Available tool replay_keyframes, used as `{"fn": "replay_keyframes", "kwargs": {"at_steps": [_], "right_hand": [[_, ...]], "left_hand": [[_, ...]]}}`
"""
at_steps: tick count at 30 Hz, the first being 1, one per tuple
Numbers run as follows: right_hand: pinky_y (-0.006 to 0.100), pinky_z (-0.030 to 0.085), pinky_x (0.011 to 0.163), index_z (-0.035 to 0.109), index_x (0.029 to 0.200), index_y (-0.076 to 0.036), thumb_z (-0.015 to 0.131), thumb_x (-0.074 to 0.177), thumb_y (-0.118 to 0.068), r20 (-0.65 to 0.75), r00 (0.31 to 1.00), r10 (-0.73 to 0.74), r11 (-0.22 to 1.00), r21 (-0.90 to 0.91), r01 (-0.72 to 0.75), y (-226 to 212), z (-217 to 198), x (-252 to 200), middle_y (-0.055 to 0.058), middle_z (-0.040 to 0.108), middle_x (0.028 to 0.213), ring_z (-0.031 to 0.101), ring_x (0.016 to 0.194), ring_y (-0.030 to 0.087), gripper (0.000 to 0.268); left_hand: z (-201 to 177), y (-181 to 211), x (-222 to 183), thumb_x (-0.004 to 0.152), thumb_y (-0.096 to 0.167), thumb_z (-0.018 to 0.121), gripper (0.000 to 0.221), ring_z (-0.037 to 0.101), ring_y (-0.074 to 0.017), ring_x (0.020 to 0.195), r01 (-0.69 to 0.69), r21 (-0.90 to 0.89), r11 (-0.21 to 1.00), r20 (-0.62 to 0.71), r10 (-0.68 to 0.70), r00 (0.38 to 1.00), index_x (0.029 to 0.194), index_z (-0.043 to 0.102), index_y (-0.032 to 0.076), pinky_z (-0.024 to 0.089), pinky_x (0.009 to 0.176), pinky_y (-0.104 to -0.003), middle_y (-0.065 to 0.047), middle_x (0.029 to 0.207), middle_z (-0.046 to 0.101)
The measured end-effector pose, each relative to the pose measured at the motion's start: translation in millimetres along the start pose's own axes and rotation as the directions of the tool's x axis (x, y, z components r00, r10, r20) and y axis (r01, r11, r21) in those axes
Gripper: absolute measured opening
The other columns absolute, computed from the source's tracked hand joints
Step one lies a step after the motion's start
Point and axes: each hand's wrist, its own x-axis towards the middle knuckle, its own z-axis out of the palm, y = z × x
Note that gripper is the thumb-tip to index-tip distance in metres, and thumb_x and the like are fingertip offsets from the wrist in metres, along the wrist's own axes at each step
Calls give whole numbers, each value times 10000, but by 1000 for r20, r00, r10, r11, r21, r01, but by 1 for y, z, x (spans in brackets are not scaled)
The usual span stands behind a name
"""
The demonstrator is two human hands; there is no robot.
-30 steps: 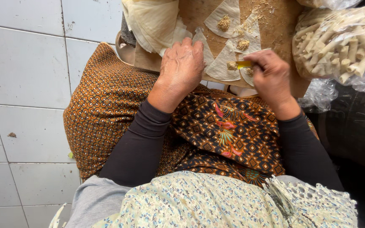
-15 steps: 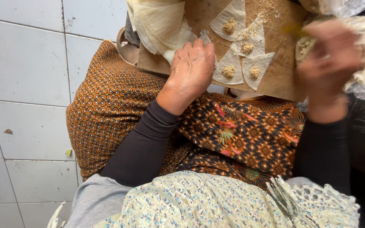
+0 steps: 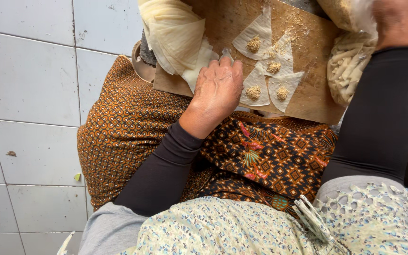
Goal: The person folds small pieces of dough around a filling and rolls them into cylindrical shapes on a wooden board.
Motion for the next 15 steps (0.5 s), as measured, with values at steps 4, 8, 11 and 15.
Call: {"fn": "replay_keyframes", "kwargs": {"at_steps": [4,8,11,15], "right_hand": [[291,540,823,741,1150,0,495,935,200,-3,997,80,983,164,-78,17,0,-1,121,738,1062,677,913,193,383],[273,530,800,748,1142,2,502,941,197,-1,988,156,917,372,-145,32,-12,-9,114,741,1050,669,883,171,373],[259,523,783,753,1136,5,508,945,195,18,978,206,833,522,-185,38,-21,-15,108,744,1040,663,861,154,365],[241,514,761,760,1128,8,515,950,191,50,971,234,714,669,-207,24,-36,-30,101,747,1028,655,832,131,354]], "left_hand": [[-2,0,1,813,91,656,101,653,-305,828,1,-5,1000,24,-1,1000,910,628,82,531,676,-458,-126,906,630],[0,-1,-1,796,90,658,127,657,-312,838,-2,-14,1000,36,2,999,919,634,75,536,688,-461,-133,916,633],[2,-2,-2,807,91,660,117,658,-321,840,-8,-20,1000,29,9,1000,920,635,74,537,689,-466,-136,919,634],[6,-5,-5,812,108,661,113,659,-331,835,-17,-40,999,4,17,1000,915,636,71,535,684,-479,-140,906,633]]}}
